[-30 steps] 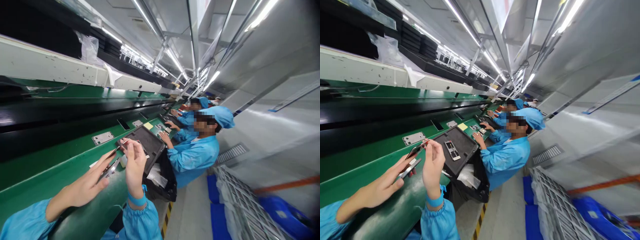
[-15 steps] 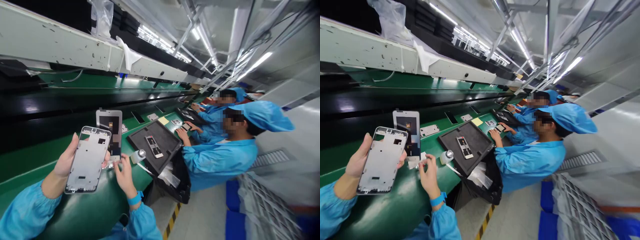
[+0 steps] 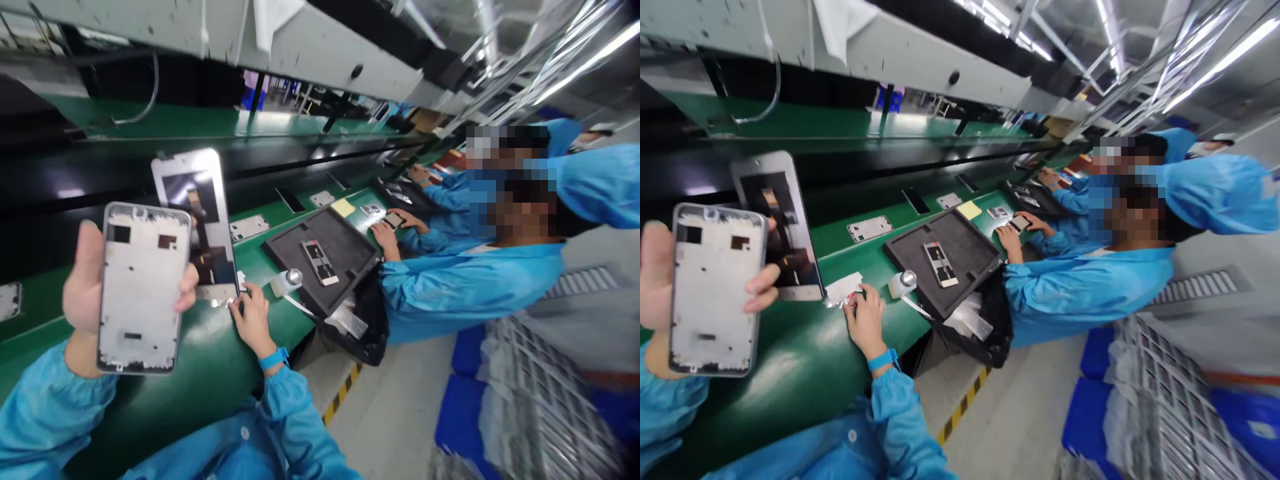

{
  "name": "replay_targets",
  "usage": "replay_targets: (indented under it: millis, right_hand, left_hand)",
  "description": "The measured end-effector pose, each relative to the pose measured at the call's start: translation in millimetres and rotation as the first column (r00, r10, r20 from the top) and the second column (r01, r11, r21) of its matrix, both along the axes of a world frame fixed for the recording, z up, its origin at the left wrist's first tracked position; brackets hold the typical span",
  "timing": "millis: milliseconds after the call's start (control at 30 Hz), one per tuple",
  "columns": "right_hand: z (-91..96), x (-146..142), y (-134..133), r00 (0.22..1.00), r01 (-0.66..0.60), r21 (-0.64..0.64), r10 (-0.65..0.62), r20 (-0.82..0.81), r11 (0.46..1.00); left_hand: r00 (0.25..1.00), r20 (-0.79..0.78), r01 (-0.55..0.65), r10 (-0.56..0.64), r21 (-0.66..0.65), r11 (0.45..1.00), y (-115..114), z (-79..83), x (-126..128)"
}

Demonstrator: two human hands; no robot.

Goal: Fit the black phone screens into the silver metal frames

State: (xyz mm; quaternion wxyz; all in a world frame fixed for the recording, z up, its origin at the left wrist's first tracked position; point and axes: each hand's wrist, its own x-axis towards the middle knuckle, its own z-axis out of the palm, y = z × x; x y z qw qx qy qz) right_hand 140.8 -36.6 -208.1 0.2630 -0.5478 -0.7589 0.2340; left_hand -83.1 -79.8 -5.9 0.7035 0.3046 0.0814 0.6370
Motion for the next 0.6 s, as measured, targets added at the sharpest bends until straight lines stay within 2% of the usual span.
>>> replay_targets:
  millis: [100,267,467,533,600]
  right_hand:
    - [-1.0,9.1,-3.0,0.999,-0.032,-0.023,0.033,0.040,0.999]
    - [2.5,10.5,4.2,0.998,-0.034,-0.024,0.035,0.054,0.999]
    - [11.3,-7.5,27.6,0.998,-0.025,-0.010,0.026,0.058,1.000]
    - [19.9,-5.1,23.8,0.998,0.008,0.016,-0.009,0.058,1.000]
    - [34.7,0.1,14.0,0.998,0.030,0.072,-0.027,-0.051,0.997]
  left_hand:
    - [0.989,-0.024,-0.146,0.145,-0.022,0.989,9.1,2.2,-6.9]
    - [0.972,-0.004,-0.234,0.235,-0.072,0.969,15.3,2.9,-8.4]
    - [0.991,0.009,-0.133,0.134,-0.061,0.989,16.2,-5.8,-14.8]
    - [0.996,0.007,-0.085,0.086,-0.053,0.995,14.6,-9.8,-19.3]
    - [1.000,-0.003,0.008,-0.008,-0.037,0.999,12.4,-13.9,-19.8]
